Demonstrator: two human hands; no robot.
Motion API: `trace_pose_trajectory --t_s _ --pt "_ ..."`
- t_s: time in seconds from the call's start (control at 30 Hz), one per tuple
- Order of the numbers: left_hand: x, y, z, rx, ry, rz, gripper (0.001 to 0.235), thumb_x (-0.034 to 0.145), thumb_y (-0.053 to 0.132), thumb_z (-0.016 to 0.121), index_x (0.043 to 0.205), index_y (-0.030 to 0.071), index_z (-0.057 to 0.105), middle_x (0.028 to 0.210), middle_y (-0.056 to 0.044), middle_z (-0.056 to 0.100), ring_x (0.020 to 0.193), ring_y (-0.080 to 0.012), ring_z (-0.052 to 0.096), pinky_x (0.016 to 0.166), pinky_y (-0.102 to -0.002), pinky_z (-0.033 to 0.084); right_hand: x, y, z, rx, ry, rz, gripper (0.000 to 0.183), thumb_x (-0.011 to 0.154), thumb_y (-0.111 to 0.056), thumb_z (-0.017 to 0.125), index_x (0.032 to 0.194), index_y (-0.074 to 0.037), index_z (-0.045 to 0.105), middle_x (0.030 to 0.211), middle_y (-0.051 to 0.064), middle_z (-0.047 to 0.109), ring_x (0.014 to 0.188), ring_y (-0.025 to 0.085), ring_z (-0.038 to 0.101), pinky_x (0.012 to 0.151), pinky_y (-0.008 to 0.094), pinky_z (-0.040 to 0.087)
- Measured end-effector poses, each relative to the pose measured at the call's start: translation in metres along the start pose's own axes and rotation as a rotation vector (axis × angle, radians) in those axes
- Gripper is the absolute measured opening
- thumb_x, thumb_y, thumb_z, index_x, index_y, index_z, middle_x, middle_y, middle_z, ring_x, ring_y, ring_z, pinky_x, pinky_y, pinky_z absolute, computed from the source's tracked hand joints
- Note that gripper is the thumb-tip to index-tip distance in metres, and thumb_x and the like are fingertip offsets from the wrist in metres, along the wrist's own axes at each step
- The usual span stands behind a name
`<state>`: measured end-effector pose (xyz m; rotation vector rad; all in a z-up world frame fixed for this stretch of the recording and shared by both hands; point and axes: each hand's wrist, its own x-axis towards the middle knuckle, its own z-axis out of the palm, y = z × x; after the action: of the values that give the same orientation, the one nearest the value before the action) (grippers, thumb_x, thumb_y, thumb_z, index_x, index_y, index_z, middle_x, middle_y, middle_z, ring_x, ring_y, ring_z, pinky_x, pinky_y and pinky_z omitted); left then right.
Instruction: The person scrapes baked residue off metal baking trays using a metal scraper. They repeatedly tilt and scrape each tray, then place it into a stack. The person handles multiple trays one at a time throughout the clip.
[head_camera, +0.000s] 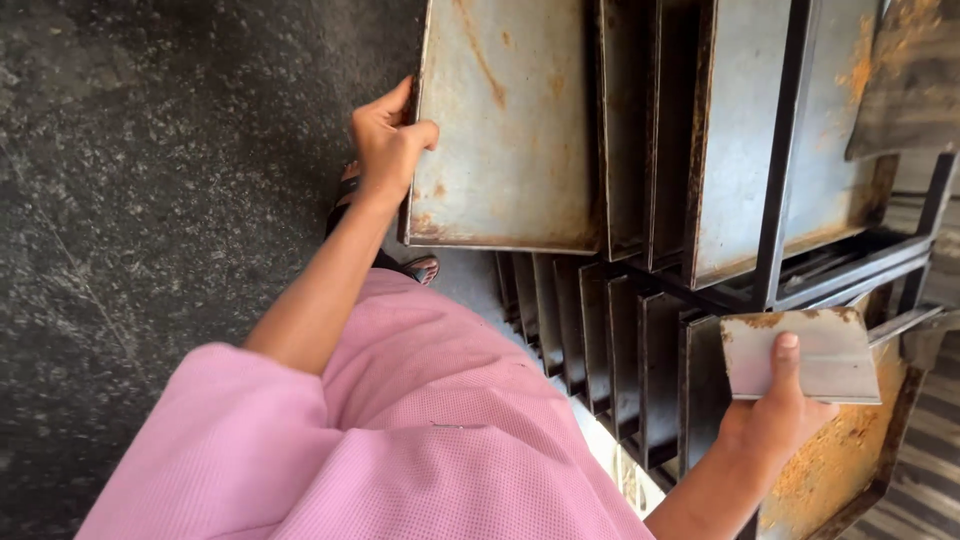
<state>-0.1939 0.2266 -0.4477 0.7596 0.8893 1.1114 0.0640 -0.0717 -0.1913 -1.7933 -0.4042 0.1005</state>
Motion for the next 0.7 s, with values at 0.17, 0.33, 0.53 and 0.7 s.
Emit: trace_pose_trajectory --t_s 0.17,0.33,0.53,0.7 --pt "-0.004 -0.057 0.011 0.041 0.004 -0.046 0.055 0.074 -0.008 0.056 0.129 -0.008 0.064 0.097 -0.004 0.075 0.082 -0.0084 0.067 0.071 -0.020 0.053 -0.033 0.025 -0.019 0.017 0.008 0.073 0.061 0.094 -0.001 0.078 0.146 0.005 0.049 0.137 0.016 0.063 0.122 0.026 0.066 0.108 0.039 0.057" --pt "0.011 -0.061 0.016 0.111 -0.107 -0.048 0.057 0.075 -0.008 0.055 0.132 -0.007 0.064 0.104 -0.003 0.074 0.088 -0.0084 0.066 0.076 -0.019 0.052 -0.059 0.029 -0.005 0.072 0.068 0.140 0.058 0.090 -0.003 0.079 0.141 0.005 0.053 0.131 0.014 0.065 0.117 0.025 0.067 0.102 0.038 0.058" --pt "-0.011 -0.036 0.029 0.113 -0.075 -0.027 0.063 0.070 -0.007 0.055 0.133 -0.006 0.067 0.102 -0.001 0.071 0.084 -0.0074 0.062 0.072 -0.020 0.050 -0.077 0.043 -0.025 0.093 0.037 0.142 0.055 0.088 -0.005 0.079 0.137 0.004 0.055 0.125 0.012 0.065 0.114 0.022 0.066 0.098 0.037 0.057" --pt "-0.037 -0.020 0.003 0.243 0.059 0.052 0.068 0.071 -0.002 0.053 0.138 -0.005 0.066 0.100 -0.005 0.070 0.080 -0.0116 0.061 0.071 -0.023 0.051 -0.086 0.052 -0.045 -0.041 0.133 0.224 0.054 0.089 -0.010 0.082 0.134 0.011 0.063 0.123 0.014 0.068 0.107 0.021 0.066 0.093 0.034 0.056"
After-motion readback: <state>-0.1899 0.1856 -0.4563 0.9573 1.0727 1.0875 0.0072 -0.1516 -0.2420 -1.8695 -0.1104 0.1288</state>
